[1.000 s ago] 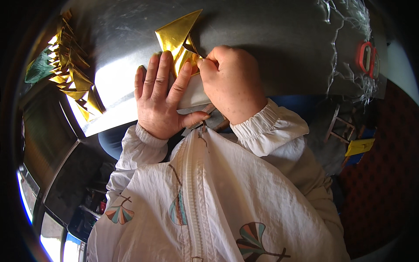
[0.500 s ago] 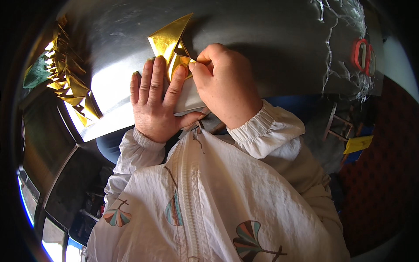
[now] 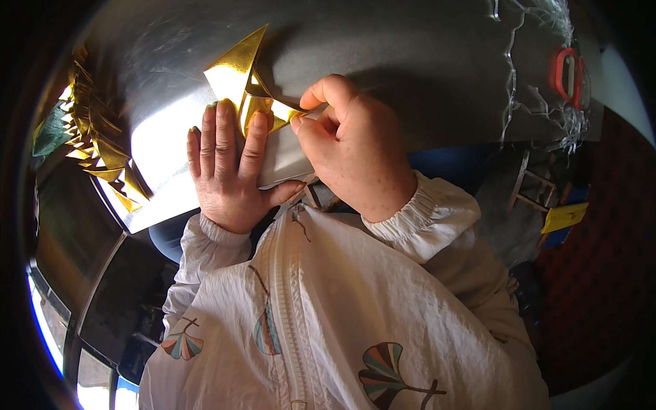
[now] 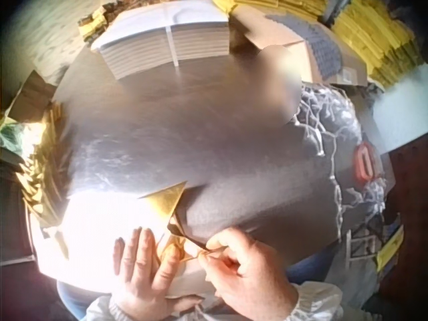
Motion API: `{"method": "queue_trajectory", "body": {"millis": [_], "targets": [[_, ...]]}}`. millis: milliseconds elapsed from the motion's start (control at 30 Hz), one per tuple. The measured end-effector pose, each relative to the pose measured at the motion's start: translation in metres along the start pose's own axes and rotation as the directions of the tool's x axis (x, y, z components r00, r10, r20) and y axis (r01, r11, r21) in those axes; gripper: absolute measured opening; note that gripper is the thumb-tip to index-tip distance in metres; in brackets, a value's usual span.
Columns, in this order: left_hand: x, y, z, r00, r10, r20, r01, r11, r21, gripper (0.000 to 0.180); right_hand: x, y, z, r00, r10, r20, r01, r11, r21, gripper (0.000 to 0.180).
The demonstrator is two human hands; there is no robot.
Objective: The person folds a sheet of gold paper by hand into a triangular origami shape, then places it into a stack of similar folded pieces. The person repeats the folding process with another sheet.
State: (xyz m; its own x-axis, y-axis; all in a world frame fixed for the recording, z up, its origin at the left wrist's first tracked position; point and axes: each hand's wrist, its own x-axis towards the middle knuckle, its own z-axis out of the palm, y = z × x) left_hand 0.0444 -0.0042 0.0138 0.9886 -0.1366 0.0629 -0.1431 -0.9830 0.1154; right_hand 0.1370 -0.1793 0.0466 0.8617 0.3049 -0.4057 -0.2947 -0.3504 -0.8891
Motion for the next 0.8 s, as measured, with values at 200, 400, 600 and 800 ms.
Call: {"method": "queue_trajectory", "body": {"millis": [200, 400, 600, 800], "targets": [[0.0002, 0.0004, -0.0004, 1.000, -0.009, -0.004, 0.009, 1.000, -0.021, 0.082, 0.0013, 0.0009, 0.0052, 1.000, 0.021, -0.009, -0.020, 0.999, 0.047, 0.010], [0.0005, 0.0008, -0.0009, 1.000, -0.015, 0.012, 0.016, 1.000, -0.019, 0.081, 0.0026, 0.0035, 0.0066, 0.998, 0.050, 0.030, -0.048, 0.998, -0.042, 0.008], [0.0011, 0.0014, -0.0006, 1.000, -0.006, 0.010, 0.006, 1.000, -0.005, 0.079, 0.0031, 0.0007, 0.0076, 0.999, 0.043, 0.021, -0.043, 0.999, -0.023, 0.006], [0.0021, 0.0029, -0.0021, 0.999, -0.022, 0.037, 0.022, 1.000, -0.002, 0.077, 0.0022, 0.0003, 0.0080, 0.998, 0.055, 0.004, -0.055, 0.998, -0.033, 0.007]]}}
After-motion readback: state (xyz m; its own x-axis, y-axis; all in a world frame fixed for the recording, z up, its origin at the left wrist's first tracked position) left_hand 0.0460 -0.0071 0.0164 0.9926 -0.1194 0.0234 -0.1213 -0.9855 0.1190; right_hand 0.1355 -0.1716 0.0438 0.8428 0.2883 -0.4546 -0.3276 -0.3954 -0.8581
